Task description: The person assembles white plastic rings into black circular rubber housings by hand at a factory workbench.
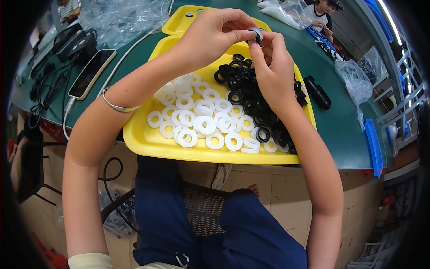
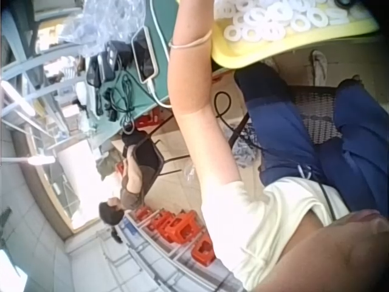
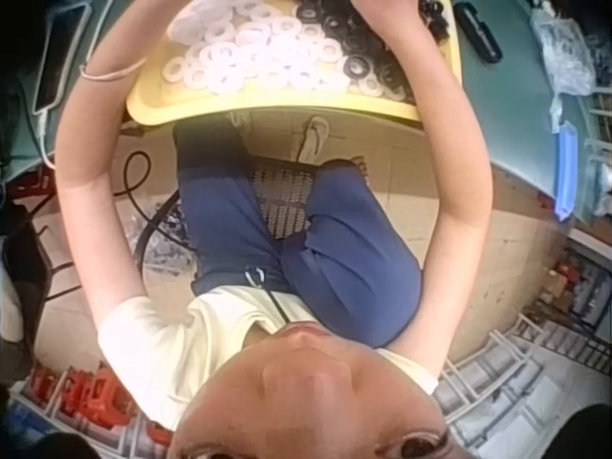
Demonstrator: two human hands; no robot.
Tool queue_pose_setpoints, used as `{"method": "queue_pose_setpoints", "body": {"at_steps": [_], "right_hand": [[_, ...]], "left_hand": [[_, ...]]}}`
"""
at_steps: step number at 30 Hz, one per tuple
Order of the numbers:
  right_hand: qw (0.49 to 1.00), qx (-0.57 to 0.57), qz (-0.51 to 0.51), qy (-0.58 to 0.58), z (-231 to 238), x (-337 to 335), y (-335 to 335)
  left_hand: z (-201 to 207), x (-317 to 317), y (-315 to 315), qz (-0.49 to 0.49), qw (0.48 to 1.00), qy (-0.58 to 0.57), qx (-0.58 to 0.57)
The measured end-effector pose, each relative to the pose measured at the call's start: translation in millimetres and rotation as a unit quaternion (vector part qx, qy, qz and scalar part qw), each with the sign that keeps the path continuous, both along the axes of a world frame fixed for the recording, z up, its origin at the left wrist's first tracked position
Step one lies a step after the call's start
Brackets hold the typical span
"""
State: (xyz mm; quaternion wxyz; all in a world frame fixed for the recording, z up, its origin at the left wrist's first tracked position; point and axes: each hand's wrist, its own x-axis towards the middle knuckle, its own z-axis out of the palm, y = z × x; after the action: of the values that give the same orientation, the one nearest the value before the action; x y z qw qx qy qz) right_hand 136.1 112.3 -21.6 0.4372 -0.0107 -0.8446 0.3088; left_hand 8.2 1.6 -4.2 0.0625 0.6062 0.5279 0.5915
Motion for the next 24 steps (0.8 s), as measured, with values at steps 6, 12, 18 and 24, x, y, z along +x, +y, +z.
{"method": "queue_pose_setpoints", "body": {"at_steps": [6,12,18,24], "right_hand": [[0.998,0.060,-0.022,0.026,5,3,-4],[0.998,0.054,-0.023,0.011,4,3,-5],[0.996,0.083,-0.036,-0.021,4,4,-3],[0.988,0.137,-0.058,0.050,5,3,9]], "left_hand": [[1,1,-1,0.011,1.000,-0.011,-0.012],[1,-5,-2,0.014,0.998,0.068,0.003],[5,4,-3,0.037,0.992,0.120,-0.016],[10,15,-1,0.069,0.996,0.043,0.029]]}}
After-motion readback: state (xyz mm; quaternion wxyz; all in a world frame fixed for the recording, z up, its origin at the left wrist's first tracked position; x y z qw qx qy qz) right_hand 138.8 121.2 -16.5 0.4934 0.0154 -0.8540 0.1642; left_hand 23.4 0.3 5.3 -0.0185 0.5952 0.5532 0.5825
